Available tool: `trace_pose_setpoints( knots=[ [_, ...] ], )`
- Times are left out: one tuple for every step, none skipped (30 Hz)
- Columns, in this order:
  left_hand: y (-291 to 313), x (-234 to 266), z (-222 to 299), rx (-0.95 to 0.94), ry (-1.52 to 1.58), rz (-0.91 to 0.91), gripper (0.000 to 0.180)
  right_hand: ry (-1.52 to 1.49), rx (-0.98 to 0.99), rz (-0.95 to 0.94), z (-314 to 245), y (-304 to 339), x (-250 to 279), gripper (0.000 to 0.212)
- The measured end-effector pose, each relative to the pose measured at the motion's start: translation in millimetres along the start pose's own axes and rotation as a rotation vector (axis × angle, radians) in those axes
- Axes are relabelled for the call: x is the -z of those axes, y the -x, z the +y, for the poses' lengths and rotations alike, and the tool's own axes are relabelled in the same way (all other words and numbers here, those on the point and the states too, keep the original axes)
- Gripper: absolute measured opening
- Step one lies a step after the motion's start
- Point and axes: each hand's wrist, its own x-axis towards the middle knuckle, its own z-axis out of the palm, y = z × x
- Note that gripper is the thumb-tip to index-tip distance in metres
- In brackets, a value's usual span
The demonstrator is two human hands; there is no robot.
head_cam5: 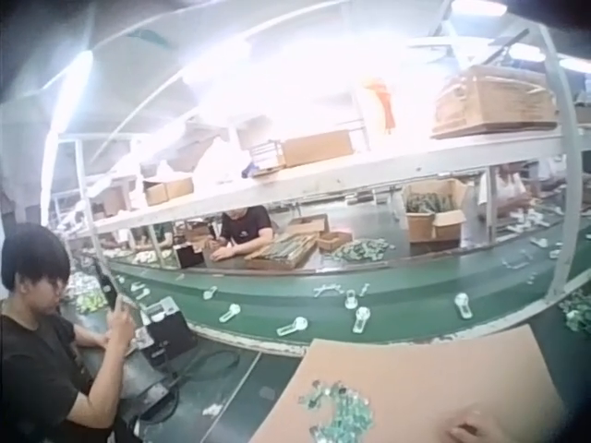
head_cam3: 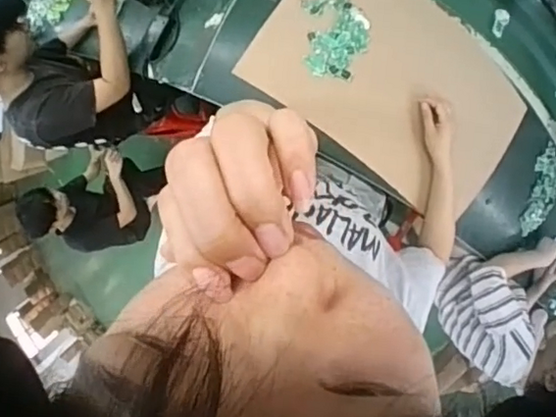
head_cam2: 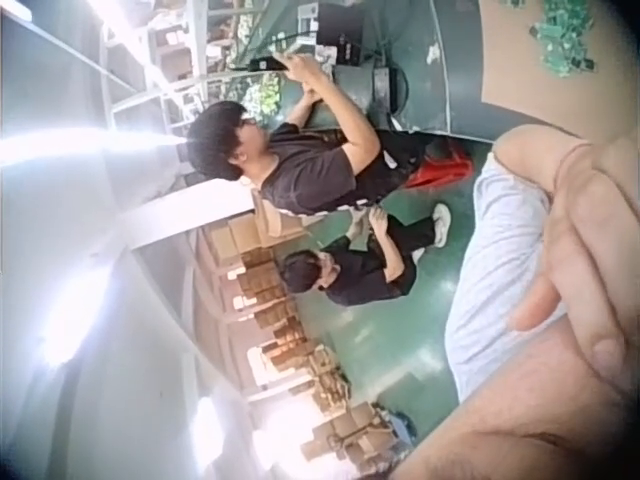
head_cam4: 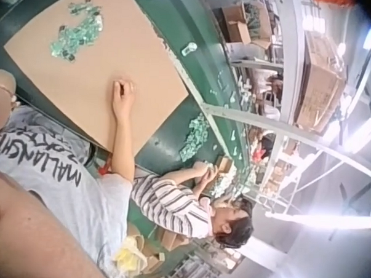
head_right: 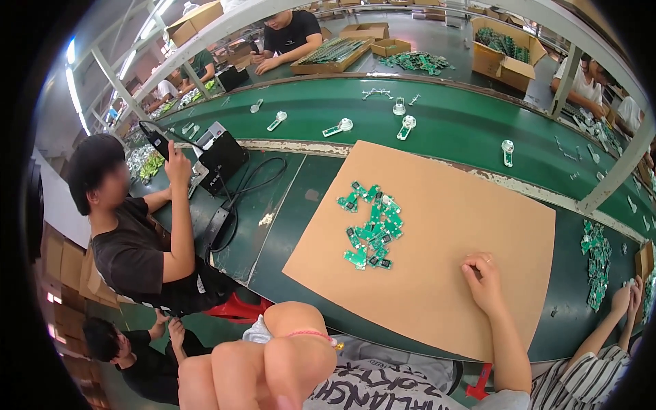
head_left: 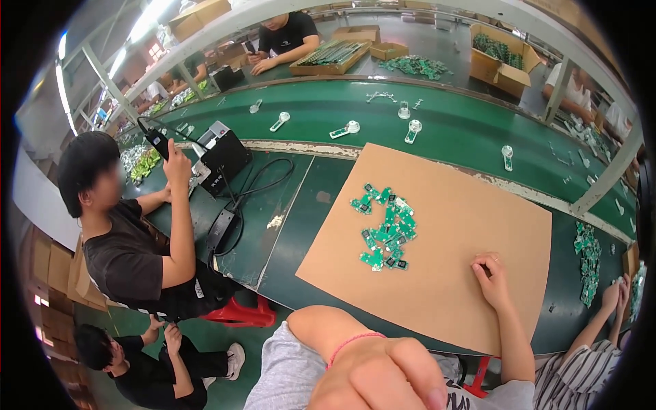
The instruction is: The person assembles printed circuit boards into plastic housings by hand, placing them together on an industrial conveyor belt.
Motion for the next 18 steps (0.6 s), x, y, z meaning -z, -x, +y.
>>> trace_pose_setpoints(
  knots=[
    [2, -2, 5, 0.135, -0.069, 0.039, 0.010, 0.001, -0.005, 0.002, 2, 0, 1, 0.004],
    [6, -10, 6, 0.139, -0.066, 0.040, 0.010, 0.000, -0.009, 0.006, 3, 1, 1, 0.004],
    [7, -23, 6, 0.169, -0.130, 0.192, 0.010, -0.002, -0.010, 0.008, 4, 0, 2, 0.004],
    [7, -30, 5, 0.198, -0.193, 0.344, 0.010, -0.002, -0.010, 0.010, 5, 0, 2, 0.004],
    [6, -21, -1, 0.200, -0.192, 0.344, 0.010, 0.000, -0.002, 0.013, 6, 0, 3, 0.004],
    [3, -8, -9, 0.069, -0.052, 0.151, 0.010, -0.005, 0.015, 0.015, 5, 0, 2, 0.004],
    [2, 1, -14, -0.058, 0.092, -0.039, 0.010, -0.006, 0.017, 0.016, 4, -1, 2, 0.004],
    [2, 3, -14, -0.059, 0.091, -0.041, 0.010, -0.013, 0.010, 0.013, 2, -2, 1, 0.004],
    [3, 5, -14, -0.054, 0.096, -0.059, 0.010, -0.021, 0.001, 0.009, 1, -2, 1, 0.004],
    [3, 7, -14, -0.050, 0.100, -0.077, 0.011, -0.023, 0.001, 0.007, 0, -2, 1, 0.004],
    [4, 10, -14, -0.051, 0.095, -0.078, 0.011, -0.028, 0.004, 0.004, -1, -2, 1, 0.003],
    [6, 14, -13, -0.050, 0.116, -0.114, 0.011, -0.036, 0.010, -0.001, -3, -2, 1, 0.003],
    [6, 16, -12, -0.050, 0.134, -0.151, 0.011, -0.042, 0.015, -0.007, -2, -2, 0, 0.003],
    [8, 7, -6, -0.053, 0.122, -0.154, 0.011, -0.039, 0.008, -0.015, -1, -1, 0, 0.003],
    [11, -9, 1, 0.052, 0.008, 0.049, 0.012, -0.030, -0.005, -0.016, 2, 1, 2, 0.003],
    [11, -20, 6, 0.155, -0.110, 0.251, 0.013, -0.033, -0.003, -0.019, 3, 2, 2, 0.003],
    [8, -19, 5, 0.153, -0.114, 0.252, 0.013, -0.035, -0.019, -0.009, 3, 3, 3, 0.003],
    [8, -22, 7, 0.169, -0.116, 0.267, 0.013, -0.034, -0.036, 0.004, 3, 4, 4, 0.003]
  ],
)
